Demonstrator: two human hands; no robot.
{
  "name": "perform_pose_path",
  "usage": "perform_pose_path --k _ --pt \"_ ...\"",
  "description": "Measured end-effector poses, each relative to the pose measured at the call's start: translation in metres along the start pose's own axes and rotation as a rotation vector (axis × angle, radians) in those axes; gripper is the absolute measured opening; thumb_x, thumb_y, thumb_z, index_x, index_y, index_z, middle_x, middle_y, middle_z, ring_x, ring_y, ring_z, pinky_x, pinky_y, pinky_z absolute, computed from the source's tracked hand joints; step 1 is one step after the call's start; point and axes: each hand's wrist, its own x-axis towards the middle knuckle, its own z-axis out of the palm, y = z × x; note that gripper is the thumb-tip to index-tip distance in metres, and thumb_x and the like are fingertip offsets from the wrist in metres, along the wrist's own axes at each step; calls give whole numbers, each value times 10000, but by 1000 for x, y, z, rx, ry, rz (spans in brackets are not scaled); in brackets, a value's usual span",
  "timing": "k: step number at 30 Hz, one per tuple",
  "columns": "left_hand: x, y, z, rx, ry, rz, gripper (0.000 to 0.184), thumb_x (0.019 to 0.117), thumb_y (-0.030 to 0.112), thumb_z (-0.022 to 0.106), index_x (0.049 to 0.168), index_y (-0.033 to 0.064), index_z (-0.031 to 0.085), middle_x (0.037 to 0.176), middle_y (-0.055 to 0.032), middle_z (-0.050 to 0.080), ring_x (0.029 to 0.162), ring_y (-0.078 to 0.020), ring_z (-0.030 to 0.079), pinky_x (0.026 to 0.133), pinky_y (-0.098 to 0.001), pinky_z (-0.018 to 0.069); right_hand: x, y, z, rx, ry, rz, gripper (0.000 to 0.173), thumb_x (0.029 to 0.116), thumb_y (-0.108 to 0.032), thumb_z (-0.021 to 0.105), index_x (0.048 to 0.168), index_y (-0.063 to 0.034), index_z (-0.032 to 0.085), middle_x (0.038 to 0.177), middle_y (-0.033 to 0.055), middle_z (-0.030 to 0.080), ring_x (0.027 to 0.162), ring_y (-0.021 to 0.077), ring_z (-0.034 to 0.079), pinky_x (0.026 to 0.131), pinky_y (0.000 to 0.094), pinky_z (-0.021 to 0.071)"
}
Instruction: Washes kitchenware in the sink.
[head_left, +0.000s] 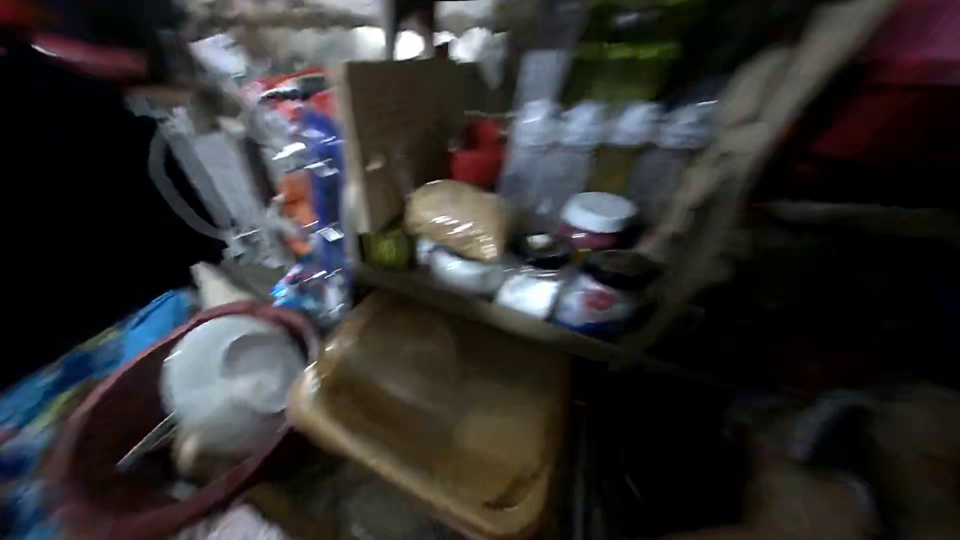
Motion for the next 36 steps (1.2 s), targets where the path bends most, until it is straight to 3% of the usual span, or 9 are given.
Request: perform_pose_path --k 2,5,8,12,20,26,31,34,36 --pt "10 -7 -5 -22 -24 71 487 925 -48 643 1394 -107 527 1449 -291 509 1347 -320 508 1137 -388 417 12 -2 11 -34 90 46 377 1067 -55 466 1327 215 508 1324 463 514 1275 628 483 1071 726 346" --pt "34 2 -12 168 -108 -36 399 944 -31 630 1342 -17 616 1330 -205 625 1217 -262 608 1046 -394 498 -4 -29 15 176 105 -12 280 1060 -67 508 1139 173 628 1070 372 647 1013 506 647 903 643 502" --pt "37 15 -16 262 -88 -115 368 969 -1 618 1336 16 632 1296 -185 646 1181 -260 624 1018 -419 511 2 -23 25 450 135 7 276 1068 -120 517 1085 116 660 1023 283 673 948 397 670 870 582 539" --pt "46 15 -18 216 85 -57 373 959 16 655 1331 4 631 1277 -194 653 1147 -264 640 985 -437 530 18 28 36 225 93 165 390 1112 -257 433 1325 33 583 1192 308 646 1064 493 655 901 688 508" --pt "81 -28 -6 -72 353 93 394 925 -131 581 1310 -69 630 1321 -223 636 1183 -236 632 1010 -362 516 -53 18 30 62 -372 531 513 1117 -318 360 1530 -17 403 1358 271 605 1240 431 615 1044 575 486" --pt "81 -31 8 -166 356 20 383 942 -121 585 1321 -71 607 1166 -214 668 962 -207 661 841 -347 561 -37 -23 -20 -26 -485 431 421 1105 -298 413 1408 -50 568 1347 230 623 1265 393 598 1056 565 463" --pt "72 -28 22 -227 272 -39 308 952 -81 599 1257 -68 634 1029 -172 686 819 -170 656 728 -318 567 -11 0 23 313 -413 213 533 1134 -350 318 1309 49 625 1264 271 648 1230 389 609 1077 541 452" --pt "78 -20 19 -228 200 -5 291 953 -80 595 1240 -68 644 998 -176 686 799 -181 661 709 -337 574 -15 -1 26 421 -665 3 463 1133 -263 343 1413 45 545 1420 268 559 1354 365 519 1166 498 363" --pt "83 -12 12 -162 185 1 312 944 -93 588 1251 -62 642 1035 -188 681 826 -199 658 718 -356 570 -15 1 15 366 -762 12 409 1109 -295 432 1352 -23 619 1341 229 615 1271 351 575 1098 545 417"
